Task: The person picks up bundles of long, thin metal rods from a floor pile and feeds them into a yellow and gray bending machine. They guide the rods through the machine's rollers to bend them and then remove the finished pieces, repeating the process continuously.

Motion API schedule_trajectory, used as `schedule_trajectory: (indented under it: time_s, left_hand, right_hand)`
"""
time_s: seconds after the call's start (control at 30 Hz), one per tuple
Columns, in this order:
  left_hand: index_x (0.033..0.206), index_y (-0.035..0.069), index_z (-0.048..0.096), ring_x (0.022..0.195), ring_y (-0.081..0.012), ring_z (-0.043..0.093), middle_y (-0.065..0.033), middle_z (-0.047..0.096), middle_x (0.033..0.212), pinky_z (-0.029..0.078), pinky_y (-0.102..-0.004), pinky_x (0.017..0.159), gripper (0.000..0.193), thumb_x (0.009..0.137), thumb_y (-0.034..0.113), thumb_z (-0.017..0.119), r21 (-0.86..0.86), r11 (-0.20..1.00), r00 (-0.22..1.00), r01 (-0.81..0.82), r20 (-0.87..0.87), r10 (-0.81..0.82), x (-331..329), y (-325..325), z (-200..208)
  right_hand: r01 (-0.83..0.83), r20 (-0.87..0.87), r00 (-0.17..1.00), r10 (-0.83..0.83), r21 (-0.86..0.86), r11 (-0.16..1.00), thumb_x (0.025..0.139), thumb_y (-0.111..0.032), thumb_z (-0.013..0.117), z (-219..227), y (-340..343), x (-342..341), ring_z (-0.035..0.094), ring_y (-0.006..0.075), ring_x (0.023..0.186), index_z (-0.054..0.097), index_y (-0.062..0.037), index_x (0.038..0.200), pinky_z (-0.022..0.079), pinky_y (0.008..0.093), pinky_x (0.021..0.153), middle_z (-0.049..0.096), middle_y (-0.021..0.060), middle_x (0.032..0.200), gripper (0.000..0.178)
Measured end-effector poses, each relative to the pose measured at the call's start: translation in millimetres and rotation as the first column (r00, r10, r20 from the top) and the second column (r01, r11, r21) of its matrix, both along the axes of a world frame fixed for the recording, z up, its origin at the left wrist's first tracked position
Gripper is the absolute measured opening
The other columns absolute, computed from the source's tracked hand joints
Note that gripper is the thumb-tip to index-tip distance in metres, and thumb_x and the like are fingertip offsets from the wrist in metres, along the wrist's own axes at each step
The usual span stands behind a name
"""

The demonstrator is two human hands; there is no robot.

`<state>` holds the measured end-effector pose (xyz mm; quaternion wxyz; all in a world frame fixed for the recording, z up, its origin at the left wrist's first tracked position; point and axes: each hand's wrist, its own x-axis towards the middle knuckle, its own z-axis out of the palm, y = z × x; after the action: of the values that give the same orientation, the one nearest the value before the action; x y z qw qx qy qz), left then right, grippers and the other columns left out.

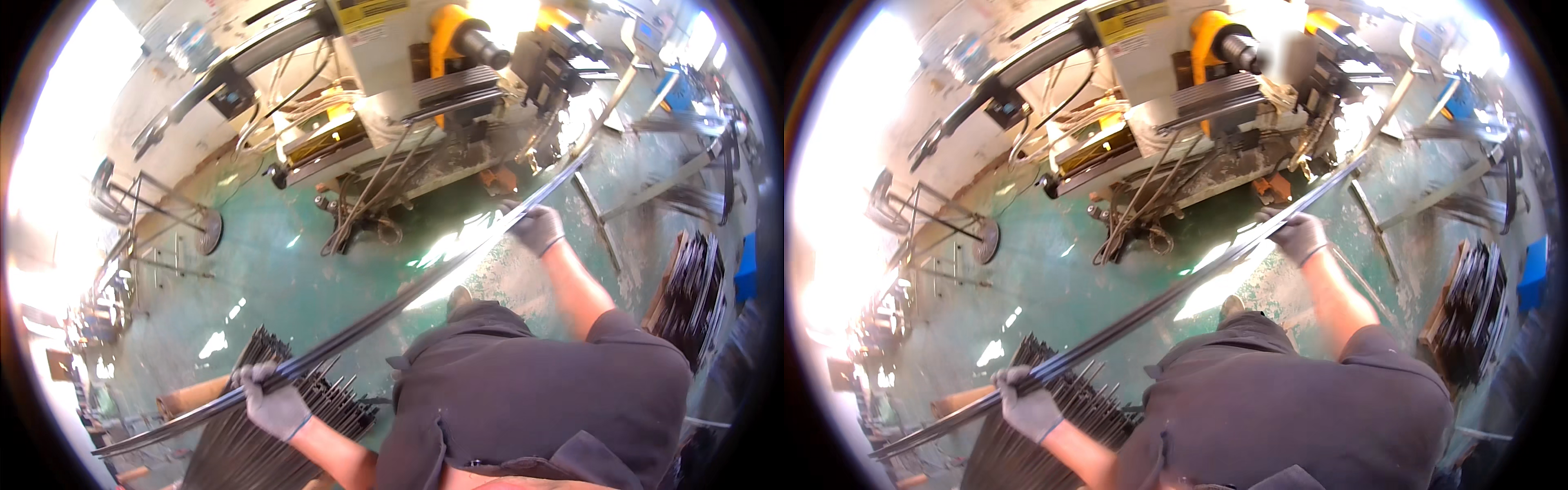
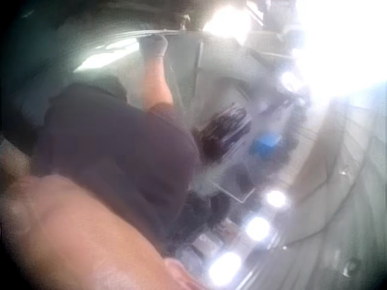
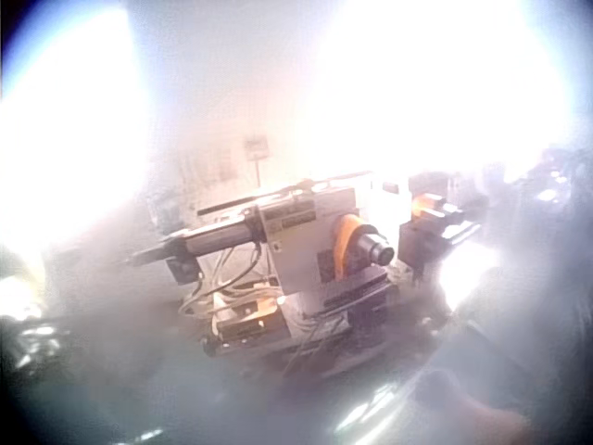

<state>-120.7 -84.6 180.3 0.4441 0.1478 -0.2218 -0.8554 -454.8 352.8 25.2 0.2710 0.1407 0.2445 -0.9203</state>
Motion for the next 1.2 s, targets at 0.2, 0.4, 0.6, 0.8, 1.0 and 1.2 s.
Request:
schedule_trajectory:
  time_s: [0.2, 0.4, 0.6, 0.8, 1.0, 1.2]
  left_hand:
    - [0.105, 0.004, 0.059, 0.093, -0.024, 0.062, -0.0092, 0.063, 0.096, 0.044, -0.0453, 0.101, 0.015, 0.092, 0.011, 0.059, -0.239, 0.938, 0.96, 0.25, 0.188, -0.207, -137, 25, 12]
    - [0.111, -0.002, 0.054, 0.097, -0.0233, 0.058, -0.0098, 0.059, 0.099, 0.048, -0.0388, 0.093, 0.024, 0.09, 0.008, 0.062, -0.351, 0.931, 0.986, 0.095, 0.16, -0.04, -149, -60, 58]
    - [0.102, -0.001, 0.06, 0.093, -0.0234, 0.059, -0.0097, 0.062, 0.095, 0.049, -0.0365, 0.087, 0.027, 0.094, 0.024, 0.06, -0.39, 0.901, 0.948, 0.189, 0.311, -0.064, -237, -82, 0]
    - [0.102, -0.006, 0.062, 0.095, -0.0269, 0.062, -0.0147, 0.065, 0.099, 0.047, -0.0393, 0.094, 0.035, 0.096, 0.029, 0.056, -0.063, 0.925, 0.882, 0.376, 0.329, -0.336, -346, -58, -57]
    - [0.106, -0.009, 0.061, 0.101, -0.03, 0.063, -0.0176, 0.066, 0.105, 0.049, -0.0426, 0.097, 0.034, 0.095, 0.023, 0.056, 0.185, 0.862, 0.834, 0.472, 0.223, -0.504, -411, -27, -65]
    - [0.106, -0.004, 0.061, 0.104, -0.03, 0.062, -0.0149, 0.066, 0.105, 0.047, -0.045, 0.101, 0.028, 0.098, 0.02, 0.05, 0.195, 0.858, 0.839, 0.475, 0.194, -0.508, -444, -50, -76]
  right_hand:
    - [0.255, 0.139, 0.954, -0.264, 0.08, 0.964, 0.095, 0.0, 0.046, 11, -44, -49, 0.061, 0.034, 0.099, 0.05, 0.0047, 0.11, 0.051, 0.0478, 0.095, 0.059, 0.017, 0.102, 0.016]
    - [0.491, -0.061, 0.87, -0.489, 0.191, 0.85, 0.096, -0.011, 0.054, 50, 20, -114, 0.063, 0.0293, 0.089, 0.054, 0.0041, 0.102, 0.057, 0.0411, 0.083, 0.062, 0.0149, 0.09, 0.017]
    - [0.699, -0.147, 0.712, -0.686, 0.065, 0.712, 0.096, -0.018, 0.058, 73, 20, -182, 0.063, 0.0264, 0.077, 0.056, 0.0015, 0.098, 0.058, 0.0396, 0.072, 0.062, 0.0112, 0.084, 0.019]
    - [0.593, -0.182, 0.805, -0.565, 0.282, 0.754, 0.095, -0.012, 0.058, 111, -41, -226, 0.067, 0.0268, 0.078, 0.058, 0.0033, 0.102, 0.058, 0.0399, 0.074, 0.066, 0.014, 0.089, 0.016]
    - [0.527, -0.118, 0.822, -0.557, 0.53, 0.665, 0.089, -0.015, 0.068, 113, -37, -301, 0.067, 0.0205, 0.069, 0.065, -0.0009, 0.093, 0.057, 0.0354, 0.065, 0.069, 0.0092, 0.083, 0.015]
    - [0.572, -0.156, 0.794, -0.587, 0.517, 0.636, 0.088, -0.014, 0.069, 103, 1, -348, 0.067, 0.0207, 0.066, 0.066, -0.0003, 0.091, 0.056, 0.035, 0.06, 0.069, 0.0078, 0.081, 0.014]
